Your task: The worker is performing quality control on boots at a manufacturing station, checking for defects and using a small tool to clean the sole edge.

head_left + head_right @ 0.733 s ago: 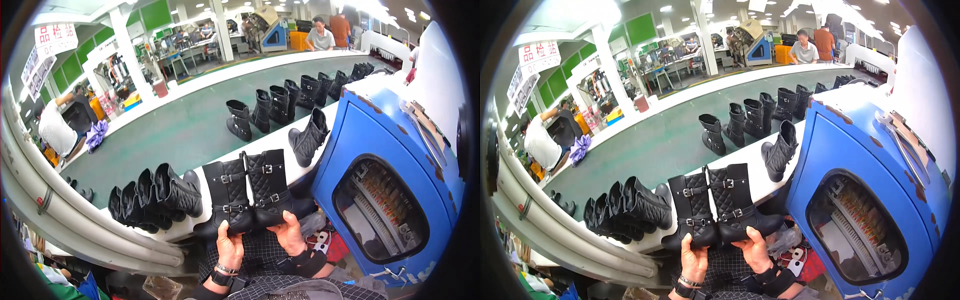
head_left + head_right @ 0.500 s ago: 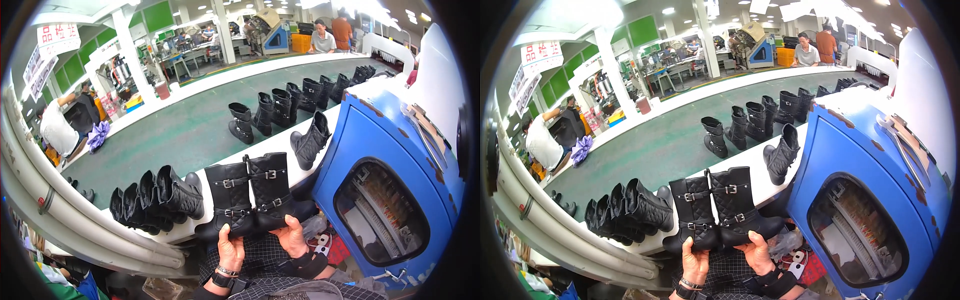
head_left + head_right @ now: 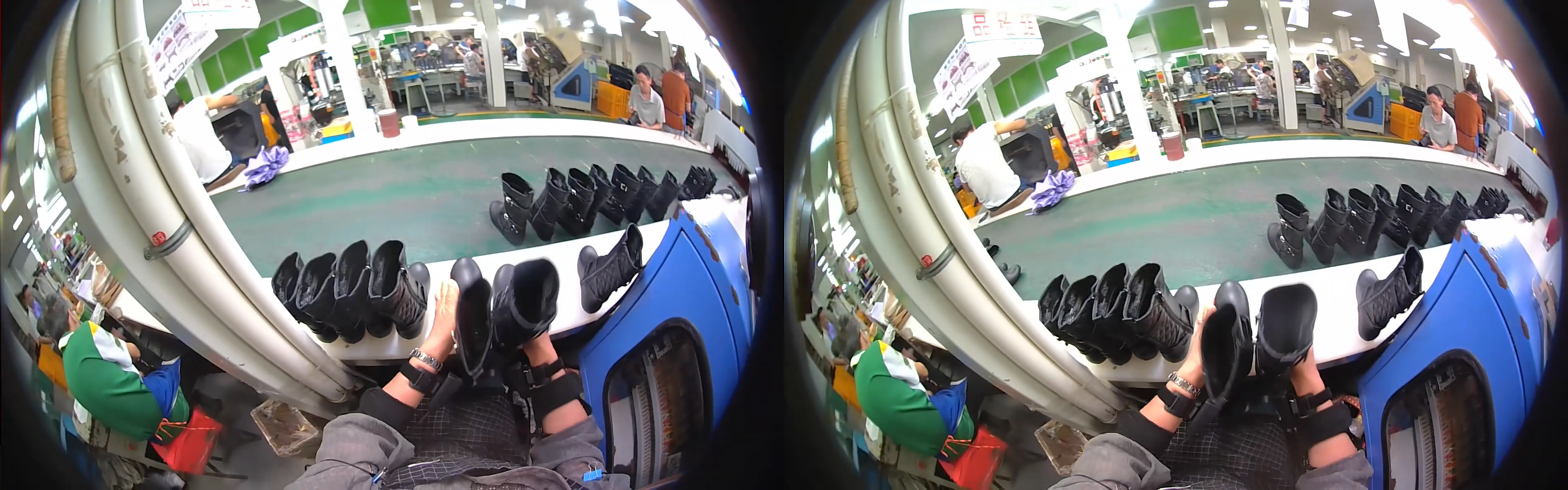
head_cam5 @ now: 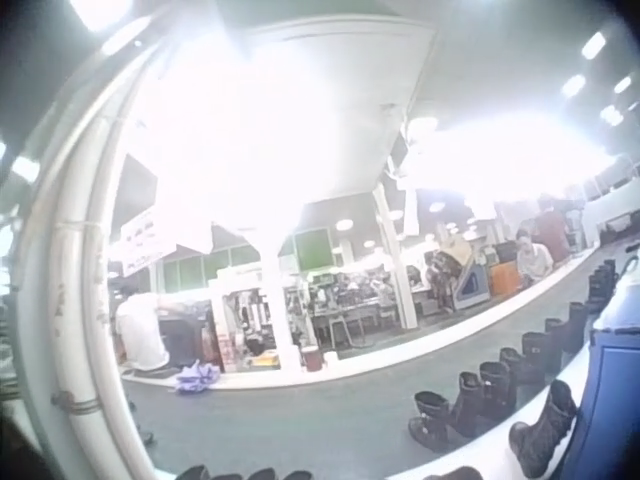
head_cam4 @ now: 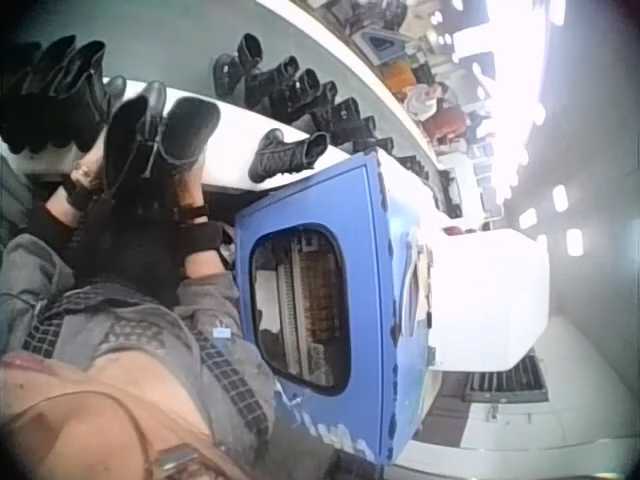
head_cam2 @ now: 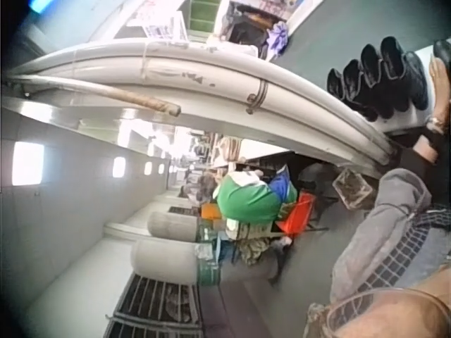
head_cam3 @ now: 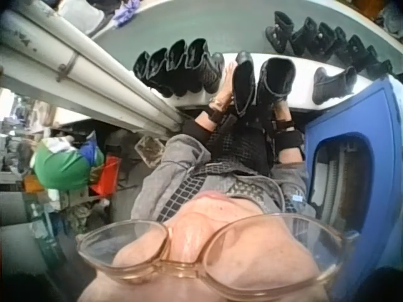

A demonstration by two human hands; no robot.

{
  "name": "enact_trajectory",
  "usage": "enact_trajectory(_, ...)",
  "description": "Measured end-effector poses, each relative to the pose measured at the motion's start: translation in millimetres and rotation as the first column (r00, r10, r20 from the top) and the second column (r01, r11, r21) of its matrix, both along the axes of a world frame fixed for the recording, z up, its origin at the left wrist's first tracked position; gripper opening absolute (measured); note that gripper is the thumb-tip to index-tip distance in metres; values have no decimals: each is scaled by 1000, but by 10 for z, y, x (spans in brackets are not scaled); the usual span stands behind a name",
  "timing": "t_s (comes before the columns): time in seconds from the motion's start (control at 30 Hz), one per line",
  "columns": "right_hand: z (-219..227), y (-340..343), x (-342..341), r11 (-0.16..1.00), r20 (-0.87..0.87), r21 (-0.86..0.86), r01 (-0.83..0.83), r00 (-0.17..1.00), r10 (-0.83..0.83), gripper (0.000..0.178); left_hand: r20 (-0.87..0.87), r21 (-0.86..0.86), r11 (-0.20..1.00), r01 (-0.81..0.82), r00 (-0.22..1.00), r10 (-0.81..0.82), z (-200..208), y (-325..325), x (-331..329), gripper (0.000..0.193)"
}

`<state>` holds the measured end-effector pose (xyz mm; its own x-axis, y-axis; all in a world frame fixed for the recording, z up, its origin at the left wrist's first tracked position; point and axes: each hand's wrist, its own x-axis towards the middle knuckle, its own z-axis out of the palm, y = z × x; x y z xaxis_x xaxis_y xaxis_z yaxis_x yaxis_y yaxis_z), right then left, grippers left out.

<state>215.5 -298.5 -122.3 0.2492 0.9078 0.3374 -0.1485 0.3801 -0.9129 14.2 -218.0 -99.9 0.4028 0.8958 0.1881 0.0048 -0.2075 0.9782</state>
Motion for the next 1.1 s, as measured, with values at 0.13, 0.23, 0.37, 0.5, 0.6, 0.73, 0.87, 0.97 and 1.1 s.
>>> enact_trajectory(0.13, 380, 205, -305, 981, -237, -124, 152, 955, -178, 51, 61, -74, 996, 56, 997, -52, 222, -119, 75, 50)
enact_trajectory(0.23, 113, 57, -461, 969, -71, -69, 235, 968, -240, 45, 86, 79, 997, 18, 996, -25, -265, -53, -44, 48)
enact_trajectory(0.37, 435, -550, -970, 867, 217, 176, 465, 841, -495, 54, -23, 226, 974, 1, 1000, 5, -275, -61, -107, 49)
enact_trajectory(0.5, 652, -637, -1314, 811, 343, 339, 477, 740, -579, 107, 55, 248, 967, -50, 998, 37, -191, -102, -98, 47)
enact_trajectory(0.6, 1004, -313, -1384, 773, 411, 279, 570, 657, -632, 118, 159, 194, 979, -56, 987, 25, -107, -145, -86, 45)
enact_trajectory(0.73, 1382, 142, -1315, 706, 663, 465, 534, 318, -677, 104, 207, 137, 991, 3, 978, -31, -238, -112, -195, 49)
enact_trajectory(0.87, 1665, 490, -982, 820, 651, 299, 488, 524, -549, 77, 296, 47, 992, 113, 947, -122, -90, -136, -164, 52)
enact_trajectory(0.97, 1900, 864, -603, 872, 650, 208, 443, 604, -461, 67, 408, -85, 972, 221, 897, -168, -70, -138, -165, 51)
enact_trajectory(1.1, 2286, 1550, -345, 927, 844, 154, 343, 442, -304, 44, 423, -105, 966, 238, 889, -173, -197, -68, -113, 42)
